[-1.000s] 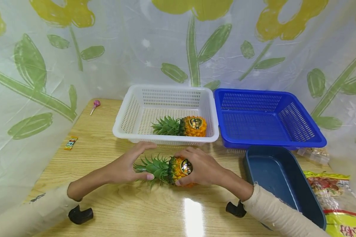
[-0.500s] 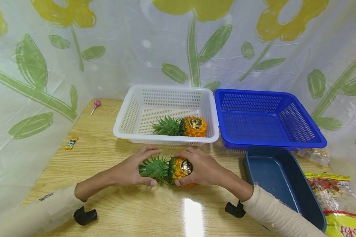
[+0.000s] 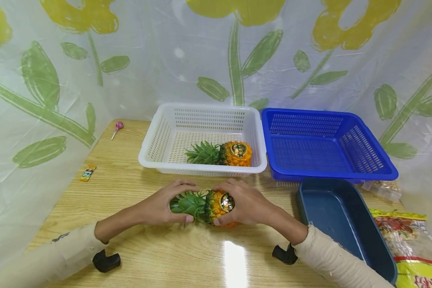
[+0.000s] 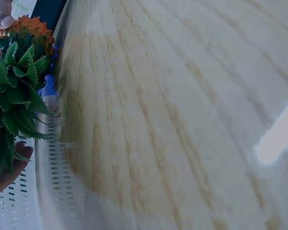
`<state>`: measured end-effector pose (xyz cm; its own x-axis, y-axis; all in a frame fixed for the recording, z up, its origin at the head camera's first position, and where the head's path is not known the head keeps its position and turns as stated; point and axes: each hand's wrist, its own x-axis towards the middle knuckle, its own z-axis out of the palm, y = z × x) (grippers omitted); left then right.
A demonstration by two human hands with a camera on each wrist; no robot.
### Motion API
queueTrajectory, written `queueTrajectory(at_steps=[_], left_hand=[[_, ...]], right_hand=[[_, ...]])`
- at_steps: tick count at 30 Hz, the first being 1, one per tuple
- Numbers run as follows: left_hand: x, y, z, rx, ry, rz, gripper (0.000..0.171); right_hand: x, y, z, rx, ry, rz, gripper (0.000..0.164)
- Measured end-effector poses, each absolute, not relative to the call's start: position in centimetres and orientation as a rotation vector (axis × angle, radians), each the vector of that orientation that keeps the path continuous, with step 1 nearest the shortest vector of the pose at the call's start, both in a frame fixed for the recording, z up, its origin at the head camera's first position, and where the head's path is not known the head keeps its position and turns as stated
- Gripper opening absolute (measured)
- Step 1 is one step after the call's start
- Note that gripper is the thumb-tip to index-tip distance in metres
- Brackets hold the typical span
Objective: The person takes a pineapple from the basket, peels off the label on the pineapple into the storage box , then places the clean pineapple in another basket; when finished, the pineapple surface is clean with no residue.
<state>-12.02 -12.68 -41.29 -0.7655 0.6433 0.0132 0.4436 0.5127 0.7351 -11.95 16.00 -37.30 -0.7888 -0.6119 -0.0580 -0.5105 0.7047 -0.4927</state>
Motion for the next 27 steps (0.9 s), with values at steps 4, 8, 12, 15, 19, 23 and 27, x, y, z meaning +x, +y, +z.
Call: queueTrajectory(at_steps=[4,8,12,15,19,23,27], left_hand=[[-12.02,-12.61,-41.38,0.915,2.5,1.105,0.07],[-12.04,-12.53,-41.55,0.907,2.515,1.103,0.065],[-12.1,-12.47,-41.63,0.894,2.532,1.101,0.061],[-12.18,-12.45,-41.68,0.902,2.542,1.098,0.058],[-12.24,-12.47,-41.73,0.912,2.552,1.096,0.056],[-12.23,-12.51,-41.81,0.913,2.554,1.094,0.056],[-12.22,-12.56,-41.86,0.919,2.55,1.092,0.056]], right_hand=[[-11.83,15.99,-37.25,-0.877,2.692,-0.686,0.081],[-11.73,16.02,-37.25,-0.852,2.695,-0.688,0.081],[-11.67,15.98,-37.19,-0.844,2.705,-0.684,0.081],[-11.63,15.96,-37.17,-0.845,2.709,-0.685,0.08],[-11.62,16.0,-37.24,-0.846,2.711,-0.691,0.08],[-11.62,16.12,-37.33,-0.843,2.688,-0.727,0.081],[-11.66,16.37,-37.38,-0.842,2.652,-0.787,0.083]])
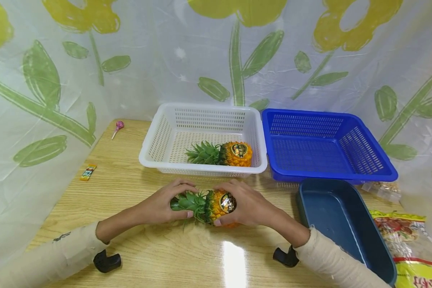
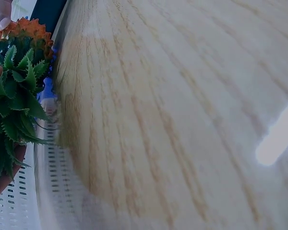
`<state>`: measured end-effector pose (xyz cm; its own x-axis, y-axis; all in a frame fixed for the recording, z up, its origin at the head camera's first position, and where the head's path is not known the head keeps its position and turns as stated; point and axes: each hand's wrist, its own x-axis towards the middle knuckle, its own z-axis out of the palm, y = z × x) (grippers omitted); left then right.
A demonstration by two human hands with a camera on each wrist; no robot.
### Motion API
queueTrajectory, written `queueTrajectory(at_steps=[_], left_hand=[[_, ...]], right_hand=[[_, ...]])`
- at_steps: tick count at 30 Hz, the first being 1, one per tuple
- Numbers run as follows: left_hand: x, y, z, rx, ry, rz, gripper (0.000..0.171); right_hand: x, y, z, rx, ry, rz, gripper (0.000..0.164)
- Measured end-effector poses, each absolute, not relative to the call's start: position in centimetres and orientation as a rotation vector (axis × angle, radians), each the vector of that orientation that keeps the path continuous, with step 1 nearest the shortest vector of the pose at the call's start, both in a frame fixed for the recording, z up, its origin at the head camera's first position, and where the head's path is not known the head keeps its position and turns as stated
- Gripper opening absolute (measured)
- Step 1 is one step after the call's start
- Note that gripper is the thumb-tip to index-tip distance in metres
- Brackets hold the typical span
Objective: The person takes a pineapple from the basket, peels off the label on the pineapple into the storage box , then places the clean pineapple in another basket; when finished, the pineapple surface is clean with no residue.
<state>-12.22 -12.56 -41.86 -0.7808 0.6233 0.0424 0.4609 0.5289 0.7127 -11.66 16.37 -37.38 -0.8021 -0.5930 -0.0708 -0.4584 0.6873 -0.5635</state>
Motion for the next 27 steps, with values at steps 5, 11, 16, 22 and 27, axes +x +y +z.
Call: queueTrajectory(at_steps=[5,11,16,22,27], left_hand=[[-12.2,-12.6,-41.9,0.924,2.549,1.089,0.055],[-12.1,-12.6,-41.9,0.927,2.541,1.087,0.052],[-12.1,-12.6,-42.0,0.941,2.534,1.09,0.051],[-12.2,-12.6,-41.9,0.944,2.537,1.085,0.051],[-12.1,-12.7,-41.8,0.933,2.535,1.082,0.052]], right_hand=[[-11.6,16.8,-37.4,-0.863,2.635,-0.846,0.083],[-11.6,17.3,-37.3,-0.848,2.596,-0.911,0.08],[-11.4,17.7,-37.2,-0.833,2.573,-0.951,0.081],[-11.4,18.3,-37.0,-0.792,2.571,-0.996,0.074],[-11.5,18.6,-36.9,-0.745,2.59,-1.04,0.061]])
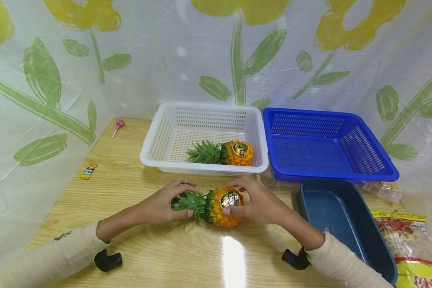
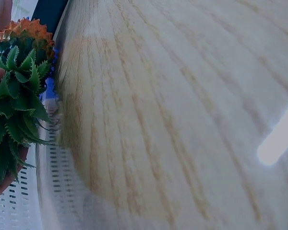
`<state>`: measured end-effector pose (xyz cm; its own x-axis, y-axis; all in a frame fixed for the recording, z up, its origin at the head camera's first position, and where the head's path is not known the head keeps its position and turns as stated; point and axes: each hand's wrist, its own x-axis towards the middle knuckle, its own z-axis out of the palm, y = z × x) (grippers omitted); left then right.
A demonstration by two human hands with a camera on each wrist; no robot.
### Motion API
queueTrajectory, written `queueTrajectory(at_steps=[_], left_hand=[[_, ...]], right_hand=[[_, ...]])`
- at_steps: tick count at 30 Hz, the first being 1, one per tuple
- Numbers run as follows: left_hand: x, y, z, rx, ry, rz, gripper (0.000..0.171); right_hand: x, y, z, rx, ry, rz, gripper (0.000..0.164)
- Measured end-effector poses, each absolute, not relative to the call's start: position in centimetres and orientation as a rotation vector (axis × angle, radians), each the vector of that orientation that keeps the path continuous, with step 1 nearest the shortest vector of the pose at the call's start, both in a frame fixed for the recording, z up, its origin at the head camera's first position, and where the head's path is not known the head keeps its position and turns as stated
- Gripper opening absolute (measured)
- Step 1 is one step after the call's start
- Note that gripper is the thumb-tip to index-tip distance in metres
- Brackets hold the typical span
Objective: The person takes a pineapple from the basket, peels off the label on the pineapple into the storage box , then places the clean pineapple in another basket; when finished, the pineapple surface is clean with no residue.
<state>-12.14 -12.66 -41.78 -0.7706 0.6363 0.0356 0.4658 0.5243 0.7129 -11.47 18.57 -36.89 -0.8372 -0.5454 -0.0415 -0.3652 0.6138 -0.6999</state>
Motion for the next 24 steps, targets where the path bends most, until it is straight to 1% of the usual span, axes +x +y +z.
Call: queueTrajectory(at_steps=[5,10,13,24], left_hand=[[-12.15,-12.71,-41.77,0.925,2.533,1.084,0.051],[-12.15,-12.76,-41.82,0.917,2.529,1.085,0.051],[-12.16,-12.75,-41.81,0.91,2.525,1.085,0.05],[-12.17,-12.73,-41.76,0.898,2.509,1.074,0.05]], right_hand=[[-11.61,18.66,-36.93,-0.686,2.622,-1.075,0.043],[-11.59,18.69,-37.03,-0.691,2.687,-1.069,0.032],[-11.57,18.71,-37.02,-0.688,2.698,-1.056,0.03],[-11.53,18.73,-37.14,-0.645,2.712,-1.067,0.032]])
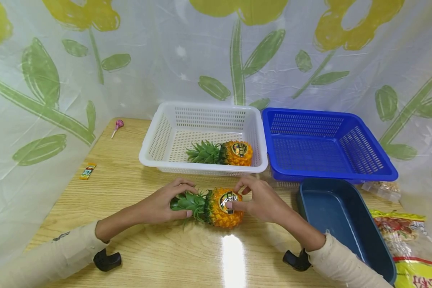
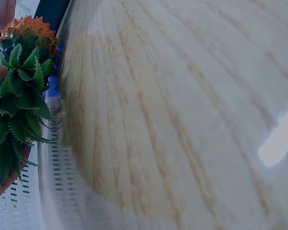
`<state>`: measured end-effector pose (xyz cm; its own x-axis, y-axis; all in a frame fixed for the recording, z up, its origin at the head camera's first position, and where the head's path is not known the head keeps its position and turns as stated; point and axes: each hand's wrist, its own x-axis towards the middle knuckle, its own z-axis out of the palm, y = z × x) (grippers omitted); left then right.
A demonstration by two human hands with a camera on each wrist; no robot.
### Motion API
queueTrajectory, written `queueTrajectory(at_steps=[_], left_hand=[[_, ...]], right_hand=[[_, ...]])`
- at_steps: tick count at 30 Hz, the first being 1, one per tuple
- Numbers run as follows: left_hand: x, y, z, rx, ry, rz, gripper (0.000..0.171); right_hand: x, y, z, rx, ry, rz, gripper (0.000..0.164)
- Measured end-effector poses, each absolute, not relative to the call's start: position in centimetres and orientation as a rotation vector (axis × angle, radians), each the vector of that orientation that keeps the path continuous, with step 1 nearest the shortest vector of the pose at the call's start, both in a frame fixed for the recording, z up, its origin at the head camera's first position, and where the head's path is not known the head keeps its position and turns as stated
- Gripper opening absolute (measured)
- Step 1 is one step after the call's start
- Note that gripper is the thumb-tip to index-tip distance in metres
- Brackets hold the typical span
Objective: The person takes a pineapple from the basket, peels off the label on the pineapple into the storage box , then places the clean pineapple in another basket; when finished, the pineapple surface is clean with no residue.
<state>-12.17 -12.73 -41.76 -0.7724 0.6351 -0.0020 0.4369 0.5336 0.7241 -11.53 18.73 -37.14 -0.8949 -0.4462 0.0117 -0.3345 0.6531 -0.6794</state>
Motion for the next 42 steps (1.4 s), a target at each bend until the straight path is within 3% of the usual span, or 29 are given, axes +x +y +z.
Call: queueTrajectory(at_steps=[32,42], left_hand=[[-12.1,-12.7,-41.8,0.914,2.506,1.098,0.043],[-12.2,-12.7,-42.0,0.933,2.522,1.093,0.042]], right_hand=[[-11.4,18.7,-36.6,-0.781,2.611,-1.27,0.014],[-11.0,18.6,-35.4,-0.769,2.483,-1.345,0.016]])
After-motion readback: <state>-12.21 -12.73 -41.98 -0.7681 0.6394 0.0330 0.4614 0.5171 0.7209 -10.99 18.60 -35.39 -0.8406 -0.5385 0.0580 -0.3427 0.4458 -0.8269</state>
